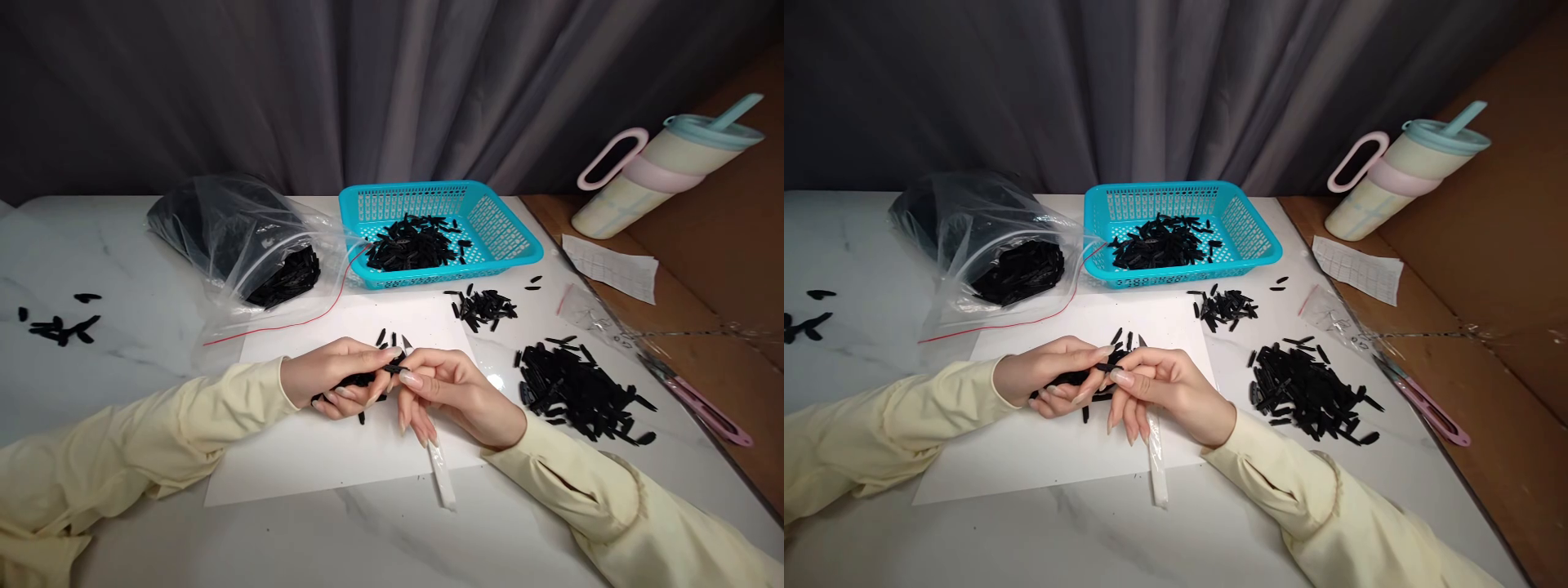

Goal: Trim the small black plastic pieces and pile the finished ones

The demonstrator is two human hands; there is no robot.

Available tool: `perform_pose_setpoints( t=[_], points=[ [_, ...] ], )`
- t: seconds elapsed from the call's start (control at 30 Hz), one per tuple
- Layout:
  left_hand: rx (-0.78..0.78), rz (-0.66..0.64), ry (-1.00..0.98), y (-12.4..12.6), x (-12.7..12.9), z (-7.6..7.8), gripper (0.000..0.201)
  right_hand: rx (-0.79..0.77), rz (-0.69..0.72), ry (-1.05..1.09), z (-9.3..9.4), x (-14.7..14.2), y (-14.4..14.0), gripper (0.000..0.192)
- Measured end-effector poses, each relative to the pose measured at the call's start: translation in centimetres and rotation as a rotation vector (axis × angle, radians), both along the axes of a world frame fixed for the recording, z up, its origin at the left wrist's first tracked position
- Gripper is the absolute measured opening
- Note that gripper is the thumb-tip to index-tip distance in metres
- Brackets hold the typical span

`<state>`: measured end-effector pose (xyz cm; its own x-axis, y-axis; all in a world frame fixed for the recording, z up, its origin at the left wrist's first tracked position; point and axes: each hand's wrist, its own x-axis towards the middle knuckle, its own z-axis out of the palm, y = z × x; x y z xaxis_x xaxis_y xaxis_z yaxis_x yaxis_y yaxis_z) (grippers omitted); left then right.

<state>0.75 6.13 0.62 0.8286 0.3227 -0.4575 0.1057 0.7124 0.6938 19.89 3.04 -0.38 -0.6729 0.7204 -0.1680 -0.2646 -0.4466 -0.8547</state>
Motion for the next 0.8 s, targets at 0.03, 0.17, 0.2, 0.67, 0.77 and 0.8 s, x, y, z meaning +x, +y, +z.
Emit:
perform_pose_setpoints(
  t=[0.03,0.17,0.2,0.67,0.77,0.8],
  points=[
    [-0.001,0.003,0.005,0.02,0.0,0.05,0.045,0.0,-0.004,-0.003,0.0,-0.02,-0.02,0.019],
    [0.009,0.011,0.021,0.13,-0.03,0.21,0.042,-0.005,-0.016,-0.016,-0.02,-0.07,-0.08,0.018],
    [0.01,0.013,0.023,0.14,-0.05,0.21,0.042,-0.007,-0.019,-0.016,-0.02,-0.07,-0.09,0.018],
    [0.025,0.018,0.024,0.18,-0.06,0.15,0.038,-0.018,-0.004,0.016,0.13,-0.02,-0.05,0.018],
    [0.021,0.018,0.024,0.2,-0.04,0.08,0.038,-0.03,0.003,0.023,0.14,0.03,0.05,0.023],
    [0.02,0.02,0.025,0.2,-0.03,0.06,0.038,-0.034,0.005,0.022,0.13,0.04,0.07,0.023]
  ],
)
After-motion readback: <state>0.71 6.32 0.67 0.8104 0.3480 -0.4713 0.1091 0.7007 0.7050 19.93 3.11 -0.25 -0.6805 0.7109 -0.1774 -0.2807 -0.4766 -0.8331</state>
